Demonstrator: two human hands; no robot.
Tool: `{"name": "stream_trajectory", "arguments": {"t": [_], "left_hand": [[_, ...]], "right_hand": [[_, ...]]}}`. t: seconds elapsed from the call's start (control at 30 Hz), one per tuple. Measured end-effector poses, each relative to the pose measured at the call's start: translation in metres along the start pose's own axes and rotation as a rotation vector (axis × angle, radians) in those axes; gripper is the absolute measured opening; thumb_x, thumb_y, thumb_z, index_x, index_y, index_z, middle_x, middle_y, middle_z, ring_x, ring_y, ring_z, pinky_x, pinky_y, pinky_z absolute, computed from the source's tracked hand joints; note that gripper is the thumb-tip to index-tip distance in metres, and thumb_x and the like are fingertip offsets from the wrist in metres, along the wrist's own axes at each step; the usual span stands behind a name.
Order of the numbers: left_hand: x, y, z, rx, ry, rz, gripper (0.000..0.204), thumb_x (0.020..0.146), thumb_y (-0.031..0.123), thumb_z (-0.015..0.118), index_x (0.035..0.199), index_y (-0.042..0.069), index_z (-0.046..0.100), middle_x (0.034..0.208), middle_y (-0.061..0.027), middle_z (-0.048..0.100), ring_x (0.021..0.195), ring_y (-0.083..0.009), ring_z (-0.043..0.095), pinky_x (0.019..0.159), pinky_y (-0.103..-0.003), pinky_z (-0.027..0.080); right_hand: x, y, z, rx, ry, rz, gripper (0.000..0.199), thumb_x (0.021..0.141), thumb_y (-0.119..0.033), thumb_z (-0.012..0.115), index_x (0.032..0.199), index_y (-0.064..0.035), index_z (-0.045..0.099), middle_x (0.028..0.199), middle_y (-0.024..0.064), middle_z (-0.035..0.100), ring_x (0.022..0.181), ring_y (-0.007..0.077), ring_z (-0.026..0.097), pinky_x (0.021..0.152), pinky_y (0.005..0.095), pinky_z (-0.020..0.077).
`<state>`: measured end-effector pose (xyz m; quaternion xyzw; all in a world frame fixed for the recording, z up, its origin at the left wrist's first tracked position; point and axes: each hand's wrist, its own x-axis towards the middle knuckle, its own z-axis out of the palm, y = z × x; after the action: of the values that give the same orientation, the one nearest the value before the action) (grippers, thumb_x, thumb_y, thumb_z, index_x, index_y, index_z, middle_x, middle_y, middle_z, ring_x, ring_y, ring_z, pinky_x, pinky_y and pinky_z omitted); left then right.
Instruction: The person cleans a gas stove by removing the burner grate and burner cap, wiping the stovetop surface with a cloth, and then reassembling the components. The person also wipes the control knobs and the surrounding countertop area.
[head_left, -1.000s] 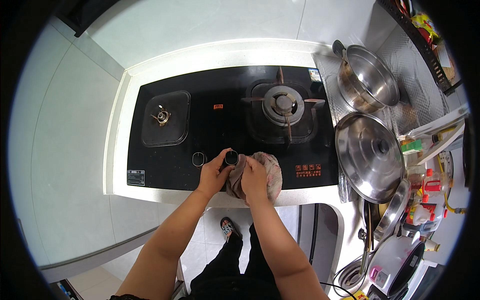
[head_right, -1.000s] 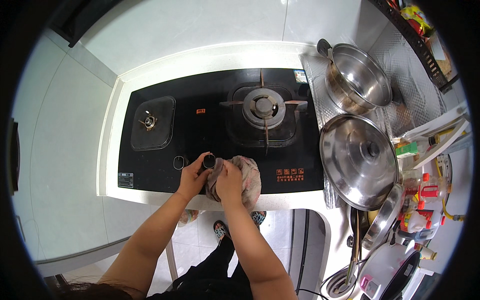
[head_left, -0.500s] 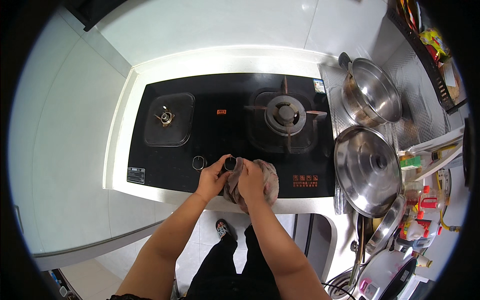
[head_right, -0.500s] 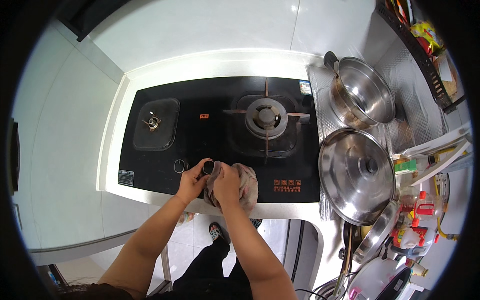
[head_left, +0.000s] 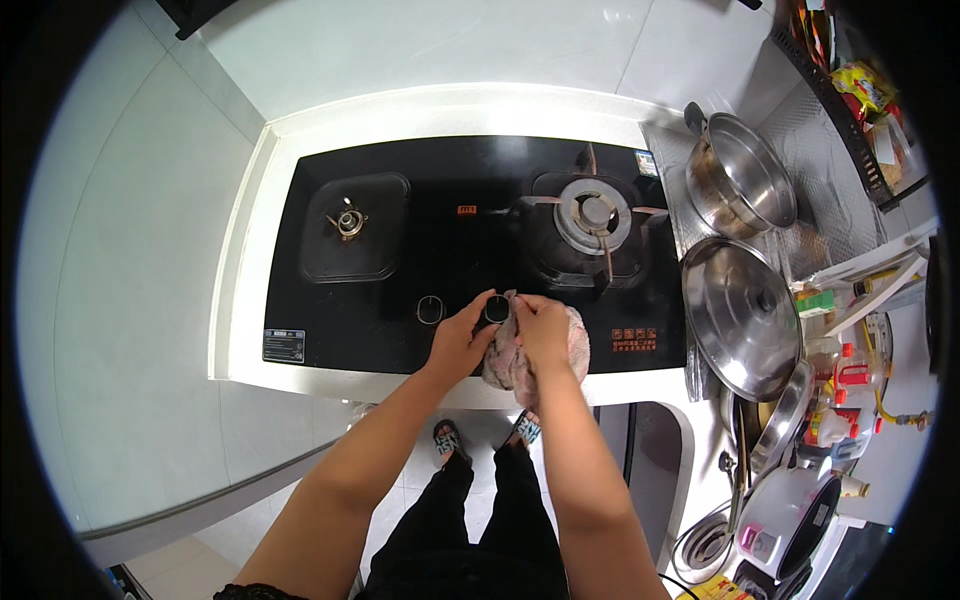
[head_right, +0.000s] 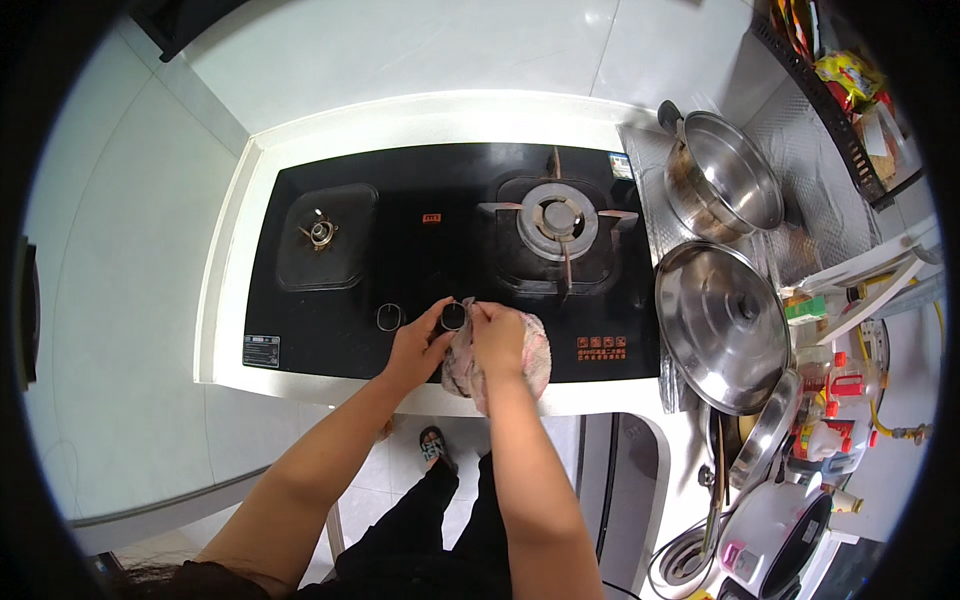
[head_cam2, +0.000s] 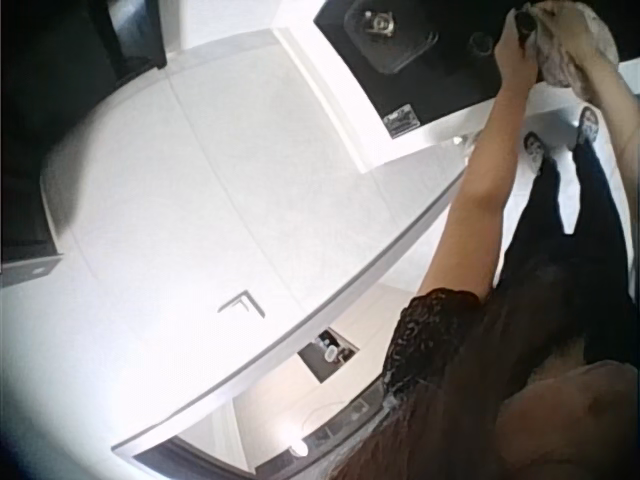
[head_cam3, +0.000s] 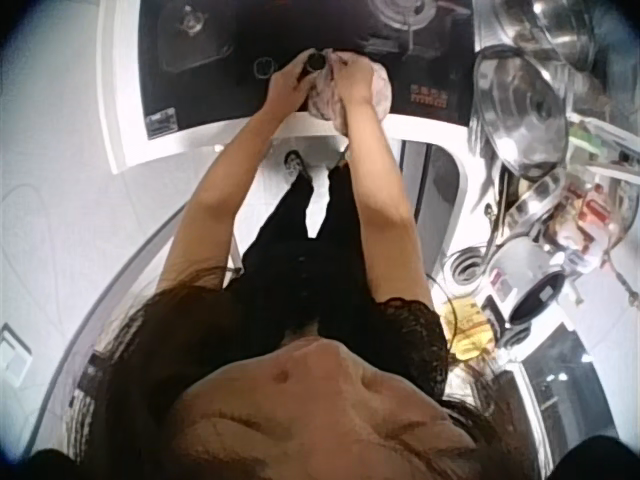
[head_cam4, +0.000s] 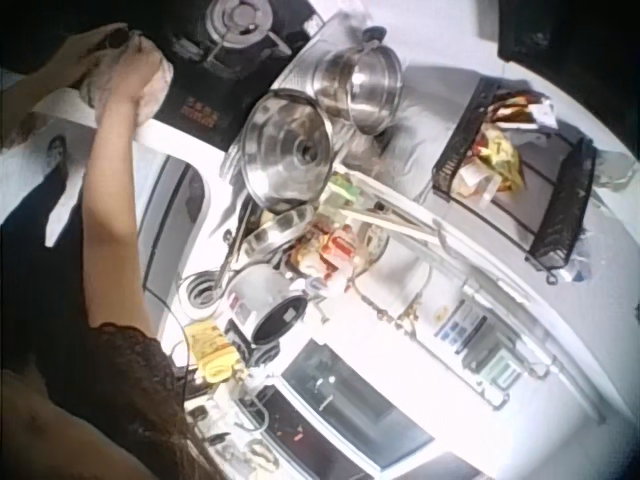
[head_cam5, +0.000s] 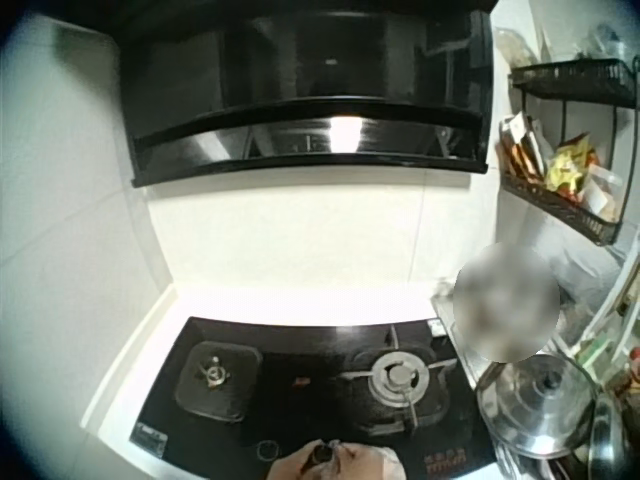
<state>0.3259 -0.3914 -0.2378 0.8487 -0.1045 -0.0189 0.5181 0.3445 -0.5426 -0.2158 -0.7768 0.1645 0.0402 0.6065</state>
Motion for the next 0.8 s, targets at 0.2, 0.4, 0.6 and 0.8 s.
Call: {"name": "stream_trajectory", "arguments": {"t": [0.2,0.4,0.6,0.8], "left_hand": [[0.003,0.001,-0.002,0.043,-0.038,-0.025,0.053,0.087,0.015,0.066,0.136,0.011,0.047,0.082,-0.0143,0.064,0.061,-0.0243,0.06,0.058,-0.033,0.047],[0.004,-0.002,0.001,0.082,-0.05,-0.002,0.052,0.087,0.019,0.066,0.135,0.012,0.046,0.091,-0.0166,0.065,0.07,-0.031,0.063,0.064,-0.038,0.049],[0.002,0.002,-0.003,0.044,-0.064,-0.045,0.051,0.088,0.017,0.065,0.135,0.012,0.046,0.088,-0.0143,0.066,0.064,-0.0259,0.064,0.061,-0.034,0.05],[0.003,0.013,-0.006,0.033,-0.099,-0.126,0.05,0.089,0.012,0.065,0.135,0.011,0.046,0.088,-0.011,0.067,0.058,-0.0172,0.064,0.057,-0.029,0.05]], "right_hand": [[0.002,0.013,-0.01,-0.183,-0.067,0.056,0.009,0.083,-0.004,0.068,0.088,0.0027,0.072,0.062,0.0025,0.062,0.043,0.0074,0.048,0.041,0.0239,0.0382],[0.0,0.012,0.001,0.013,0.134,0.158,0.009,0.08,-0.008,0.071,0.084,0.0002,0.073,0.072,0.0105,0.07,0.06,0.0146,0.063,0.061,0.0288,0.0507],[-0.009,0.008,0.001,0.026,0.105,0.232,0.011,0.076,-0.009,0.074,0.082,-0.0008,0.074,0.077,0.0151,0.071,0.068,0.021,0.069,0.067,0.0302,0.0522],[-0.005,0.017,0.007,0.033,0.183,0.128,0.009,0.079,-0.004,0.072,0.084,0.0032,0.072,0.062,0.0042,0.063,0.043,0.0074,0.049,0.041,0.0237,0.0387]]}}
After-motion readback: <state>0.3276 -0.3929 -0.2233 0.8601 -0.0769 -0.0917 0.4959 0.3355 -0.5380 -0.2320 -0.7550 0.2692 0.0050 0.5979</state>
